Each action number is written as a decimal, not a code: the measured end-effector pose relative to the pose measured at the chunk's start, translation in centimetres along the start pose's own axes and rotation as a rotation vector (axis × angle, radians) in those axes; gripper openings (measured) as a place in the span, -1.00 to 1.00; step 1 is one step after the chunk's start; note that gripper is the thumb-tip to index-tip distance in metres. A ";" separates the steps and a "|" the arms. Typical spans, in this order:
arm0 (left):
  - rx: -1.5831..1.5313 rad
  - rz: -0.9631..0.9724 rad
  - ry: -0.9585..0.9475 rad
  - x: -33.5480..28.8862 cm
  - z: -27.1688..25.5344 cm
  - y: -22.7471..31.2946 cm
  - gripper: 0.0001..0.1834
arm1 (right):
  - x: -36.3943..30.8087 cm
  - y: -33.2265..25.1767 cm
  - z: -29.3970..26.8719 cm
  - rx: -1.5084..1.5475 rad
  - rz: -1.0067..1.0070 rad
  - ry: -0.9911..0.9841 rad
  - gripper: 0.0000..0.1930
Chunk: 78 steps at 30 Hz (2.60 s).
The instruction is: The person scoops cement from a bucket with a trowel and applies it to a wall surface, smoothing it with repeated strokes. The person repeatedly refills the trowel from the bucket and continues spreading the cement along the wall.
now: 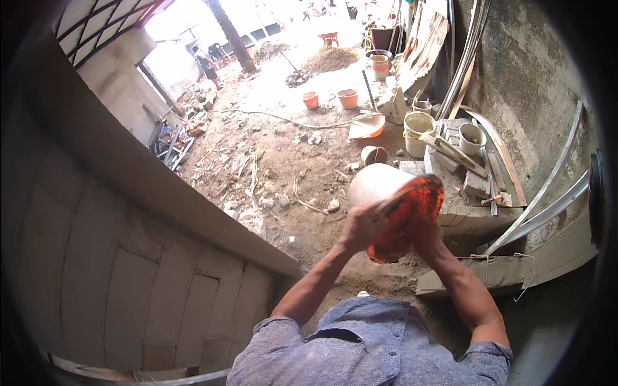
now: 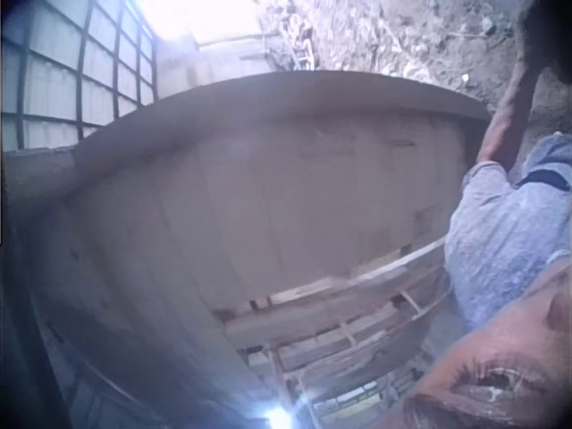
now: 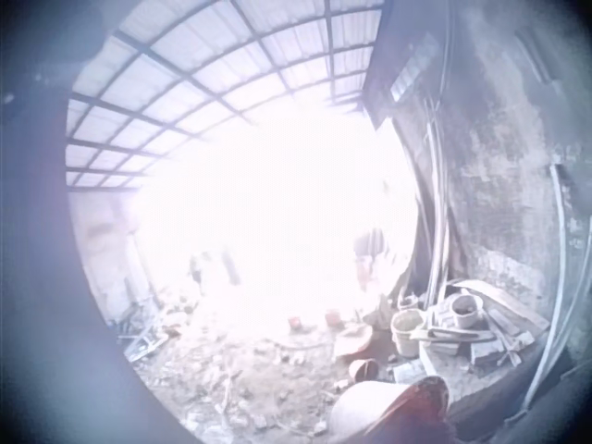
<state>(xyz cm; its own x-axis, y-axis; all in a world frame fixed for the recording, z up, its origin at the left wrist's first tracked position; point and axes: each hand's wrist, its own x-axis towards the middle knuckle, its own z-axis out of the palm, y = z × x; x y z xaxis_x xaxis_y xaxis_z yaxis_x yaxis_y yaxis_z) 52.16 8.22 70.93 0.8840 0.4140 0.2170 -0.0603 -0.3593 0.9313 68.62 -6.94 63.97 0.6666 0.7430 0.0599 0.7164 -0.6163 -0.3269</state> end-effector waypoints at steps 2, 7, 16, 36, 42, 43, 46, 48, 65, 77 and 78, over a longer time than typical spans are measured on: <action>0.251 0.409 -0.035 1.4 -1.2 0.0 -0.58 | -1.2 -1.3 1.7 0.035 -0.442 0.214 -0.68; -0.231 -0.027 -0.395 0.7 -5.1 2.4 -0.55 | -4.0 -4.7 -3.2 0.354 -0.565 -0.179 -0.65; -0.753 -0.042 -0.056 3.8 -10.0 -4.5 -0.65 | -4.6 -6.9 -9.2 1.218 0.211 -0.385 -0.70; -0.438 0.031 -0.452 7.3 0.3 1.9 -0.44 | -3.8 0.3 5.1 0.316 -0.207 0.184 -0.61; -0.669 0.071 -0.439 8.1 -3.5 -0.6 -0.41 | -3.9 -4.2 -1.4 1.575 0.226 -0.506 -0.65; -0.811 0.080 -0.443 8.0 -3.8 -1.1 -0.41 | -3.9 -4.0 -2.4 1.442 0.181 -0.390 -0.66; -0.925 0.041 -0.229 7.6 -4.7 -1.2 -0.42 | -3.2 -3.0 -4.3 1.037 0.032 -0.077 -0.71; -0.764 -0.009 -0.139 8.5 -6.1 -0.9 -0.43 | -2.9 -1.8 -5.0 0.764 -0.080 0.111 -0.74; -0.499 0.073 -0.158 10.6 -3.4 -0.9 -0.43 | -1.0 -2.0 -9.7 -0.199 0.075 -0.133 -0.73; -0.399 0.070 -0.156 10.5 3.2 1.2 -0.49 | -3.2 4.5 -1.0 -0.119 0.007 0.140 -0.73; -0.392 0.078 -0.132 10.5 3.5 1.3 -0.49 | -3.6 4.1 -0.9 -0.090 -0.111 0.194 -0.69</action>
<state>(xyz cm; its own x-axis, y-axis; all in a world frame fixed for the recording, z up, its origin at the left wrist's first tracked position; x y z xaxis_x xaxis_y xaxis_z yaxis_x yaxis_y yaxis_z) 62.97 9.16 73.39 0.9202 0.2782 0.2753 -0.2785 -0.0290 0.9600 69.39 -12.39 63.24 0.6034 0.7489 0.2739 0.7973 -0.5607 -0.2235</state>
